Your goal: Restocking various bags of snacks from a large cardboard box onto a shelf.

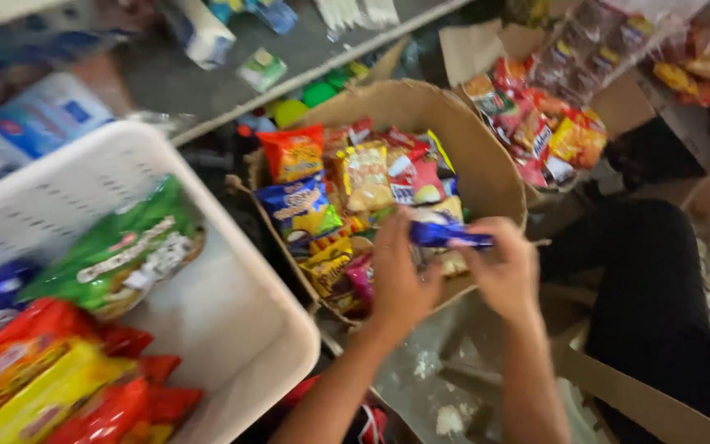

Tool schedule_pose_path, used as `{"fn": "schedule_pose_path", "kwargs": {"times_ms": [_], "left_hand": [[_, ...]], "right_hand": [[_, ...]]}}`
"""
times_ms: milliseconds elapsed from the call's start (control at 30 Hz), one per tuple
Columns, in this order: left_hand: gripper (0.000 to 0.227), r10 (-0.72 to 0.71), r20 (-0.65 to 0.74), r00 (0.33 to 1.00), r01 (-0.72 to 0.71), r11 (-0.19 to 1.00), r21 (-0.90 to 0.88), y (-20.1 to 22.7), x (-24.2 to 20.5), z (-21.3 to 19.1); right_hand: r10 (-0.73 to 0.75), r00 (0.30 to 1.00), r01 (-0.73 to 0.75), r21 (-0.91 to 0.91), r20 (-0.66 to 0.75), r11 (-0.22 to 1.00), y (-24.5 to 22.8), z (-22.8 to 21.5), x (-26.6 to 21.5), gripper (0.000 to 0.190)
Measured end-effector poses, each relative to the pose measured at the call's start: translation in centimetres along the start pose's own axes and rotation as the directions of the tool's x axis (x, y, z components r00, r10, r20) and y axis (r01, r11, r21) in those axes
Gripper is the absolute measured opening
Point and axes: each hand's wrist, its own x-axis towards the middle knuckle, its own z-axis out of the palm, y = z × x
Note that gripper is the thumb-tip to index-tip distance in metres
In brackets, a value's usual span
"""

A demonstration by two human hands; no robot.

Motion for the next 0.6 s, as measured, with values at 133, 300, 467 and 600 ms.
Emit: {"fn": "schedule_pose_path", "kwargs": {"times_ms": [133,300,467,600], "left_hand": [[0.079,0.158,-0.023,0.987,-0.158,0.987,0.026,13.4,2.2,-9.2],[0.068,0.352,-0.059,0.934,-0.337,0.925,0.177,24.6,1.2,-22.6],[0.076,0.158,0.027,0.987,-0.160,0.951,0.264,25.2,-0.6,-35.5],[0.078,-0.060,0.116,0.991,0.032,0.973,0.229,20.2,-1.8,-40.7]], "right_hand": [[-0.181,0.970,0.212,0.195,-0.165,0.958,-7.9,-5.3,1.4,0.027],[-0.312,0.914,0.399,0.426,-0.260,0.812,-22.9,-6.6,3.5,0.035],[-0.654,0.730,0.618,0.217,0.199,0.755,-31.6,-2.9,7.0,0.040],[-0.669,0.638,0.647,0.205,0.381,0.734,-35.7,3.7,7.2,0.042]]}}
